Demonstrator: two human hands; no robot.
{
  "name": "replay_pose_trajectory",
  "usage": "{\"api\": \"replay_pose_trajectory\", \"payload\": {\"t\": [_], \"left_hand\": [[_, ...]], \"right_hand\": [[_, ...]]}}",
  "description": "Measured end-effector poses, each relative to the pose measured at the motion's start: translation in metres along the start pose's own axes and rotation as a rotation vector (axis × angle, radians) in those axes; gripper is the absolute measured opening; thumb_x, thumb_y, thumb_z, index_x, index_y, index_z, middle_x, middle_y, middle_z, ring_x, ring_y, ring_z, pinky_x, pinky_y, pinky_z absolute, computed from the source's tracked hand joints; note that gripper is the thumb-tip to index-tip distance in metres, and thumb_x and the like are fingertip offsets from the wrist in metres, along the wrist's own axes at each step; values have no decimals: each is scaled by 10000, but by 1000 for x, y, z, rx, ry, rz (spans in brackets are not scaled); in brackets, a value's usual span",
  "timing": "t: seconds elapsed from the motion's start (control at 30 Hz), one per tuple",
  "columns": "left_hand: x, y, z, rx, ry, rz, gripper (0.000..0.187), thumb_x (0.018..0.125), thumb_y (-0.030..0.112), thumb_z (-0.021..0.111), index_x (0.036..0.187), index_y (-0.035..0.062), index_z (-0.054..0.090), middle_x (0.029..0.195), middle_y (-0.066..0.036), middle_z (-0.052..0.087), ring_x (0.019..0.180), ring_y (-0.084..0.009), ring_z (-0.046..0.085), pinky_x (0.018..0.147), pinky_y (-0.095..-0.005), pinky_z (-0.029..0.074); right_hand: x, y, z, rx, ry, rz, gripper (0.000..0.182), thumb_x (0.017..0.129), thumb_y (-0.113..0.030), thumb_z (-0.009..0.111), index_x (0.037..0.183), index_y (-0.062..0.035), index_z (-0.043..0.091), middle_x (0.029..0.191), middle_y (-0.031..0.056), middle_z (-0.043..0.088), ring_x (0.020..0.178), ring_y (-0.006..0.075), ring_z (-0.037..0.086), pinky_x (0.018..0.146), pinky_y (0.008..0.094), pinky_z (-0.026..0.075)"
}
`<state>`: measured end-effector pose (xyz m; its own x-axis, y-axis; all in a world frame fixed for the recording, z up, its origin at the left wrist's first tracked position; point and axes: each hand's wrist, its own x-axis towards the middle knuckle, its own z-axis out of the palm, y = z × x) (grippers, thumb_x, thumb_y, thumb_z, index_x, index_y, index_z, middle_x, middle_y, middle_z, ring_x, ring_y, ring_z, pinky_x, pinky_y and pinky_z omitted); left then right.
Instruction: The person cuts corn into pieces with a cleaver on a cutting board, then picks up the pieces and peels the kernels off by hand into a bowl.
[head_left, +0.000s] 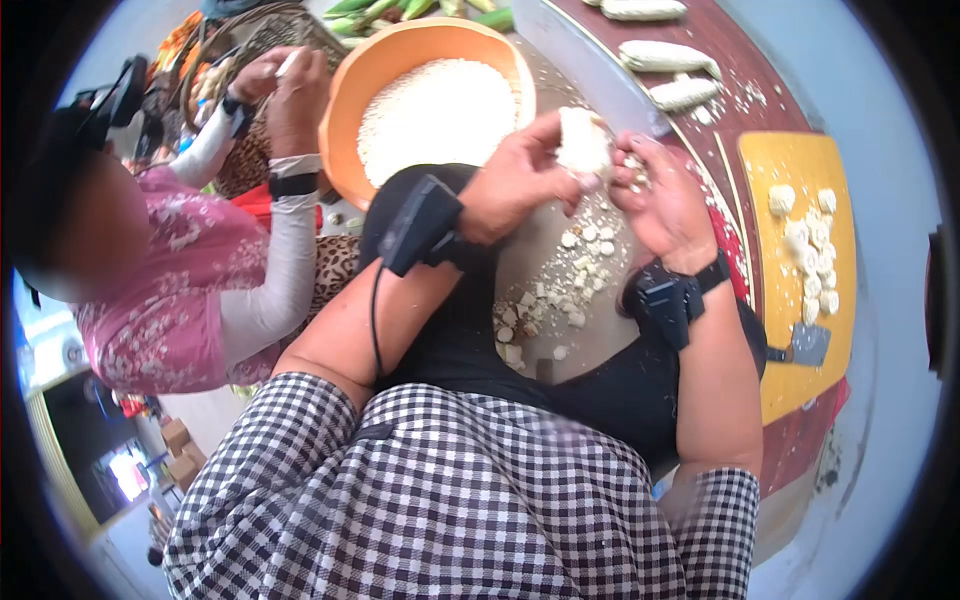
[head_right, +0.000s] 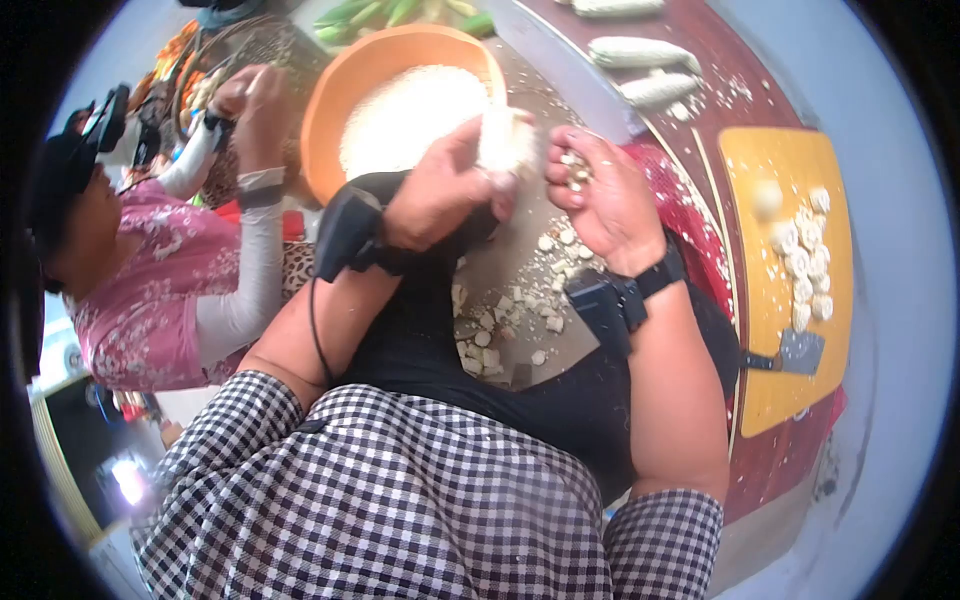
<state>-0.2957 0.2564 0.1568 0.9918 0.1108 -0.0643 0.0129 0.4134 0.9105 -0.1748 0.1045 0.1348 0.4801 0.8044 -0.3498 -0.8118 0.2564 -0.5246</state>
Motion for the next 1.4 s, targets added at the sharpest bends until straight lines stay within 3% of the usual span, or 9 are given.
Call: {"api": "replay_pose_trajectory", "payload": {"t": [0.13, 0.27, 0.33, 0.5, 0.67, 0.77, 0.93, 1.07, 1.4], "left_hand": [[-3, -2, 1, -58, -207, 34, 653, 761, 220, 735, 1311, -2, 463, 1078, -73, 610, 930, -131, 583, 784, -261, 482], [-14, 4, -4, -88, -214, 23, 655, 743, 206, 740, 1303, 1, 471, 1013, -57, 603, 888, -120, 581, 756, -262, 485], [-19, 7, -9, -166, -215, 54, 552, 774, 67, 701, 1277, -4, 483, 969, -54, 605, 820, -104, 590, 686, -246, 500], [-39, 18, -19, -263, -69, 120, 621, 745, 176, 733, 1280, -6, 476, 957, -53, 603, 828, -117, 586, 690, -250, 495], [-51, 22, -29, -409, 248, 263, 606, 748, 187, 733, 1272, 18, 481, 908, -24, 580, 673, -85, 521, 554, -200, 412], [-52, 24, -36, -412, 362, 297, 602, 761, 166, 729, 1281, 22, 463, 899, -17, 560, 594, -60, 452, 501, -192, 362], [-41, 25, -37, -280, 420, 305, 600, 777, 74, 733, 1296, 16, 437, 965, -41, 570, 692, -73, 533, 540, -200, 437], [-35, 22, -34, -227, 451, 294, 597, 776, -36, 711, 1298, -7, 421, 1085, -77, 565, 882, -111, 591, 635, -219, 504], [-26, 14, -10, 9, 340, 212, 657, 737, -62, 729, 1318, 19, 433, 1054, -76, 558, 799, -105, 603, 689, -234, 529]], "right_hand": [[17, 5, 5, -86, 249, -107, 180, 933, -109, 507, 1051, 13, 568, 939, 113, 604, 777, 165, 591, 600, 233, 482], [43, 2, 4, -20, 81, -1, 255, 944, -179, 486, 1102, 16, 533, 972, 130, 608, 881, 234, 610, 758, 314, 529], [62, 6, 11, -16, -7, -3, 278, 949, -202, 483, 1114, 19, 522, 995, 141, 600, 908, 231, 603, 776, 320, 525], [106, 30, 66, -12, -144, -55, 446, 968, -371, 452, 1187, 14, 499, 1106, 135, 547, 883, 200, 569, 787, 295, 495], [142, 57, 88, -268, -412, 110, 687, 976, -500, 313, 1382, 52, 364, 1356, 155, 444, 1263, 240, 397, 1058, 340, 338], [149, 71, 91, -435, -318, 24, 659, 975, -498, 326, 1357, 31, 418, 1400, 137, 416, 1293, 233, 368, 1081, 331, 309], [121, 52, 101, -439, -287, -97, 382, 984, -241, 450, 1204, 61, 533, 1131, 132, 601, 992, 208, 593, 887, 315, 483], [82, 29, 91, -584, -212, -266, 239, 934, -233, 583, 974, -5, 644, 780, -34, 550, 612, 21, 431, 558, 171, 361], [6, 7, 68, -845, -180, -285, 216, 839, -173, 711, 980, -41, 615, 796, -42, 564, 730, 43, 497, 673, 181, 420]]}}
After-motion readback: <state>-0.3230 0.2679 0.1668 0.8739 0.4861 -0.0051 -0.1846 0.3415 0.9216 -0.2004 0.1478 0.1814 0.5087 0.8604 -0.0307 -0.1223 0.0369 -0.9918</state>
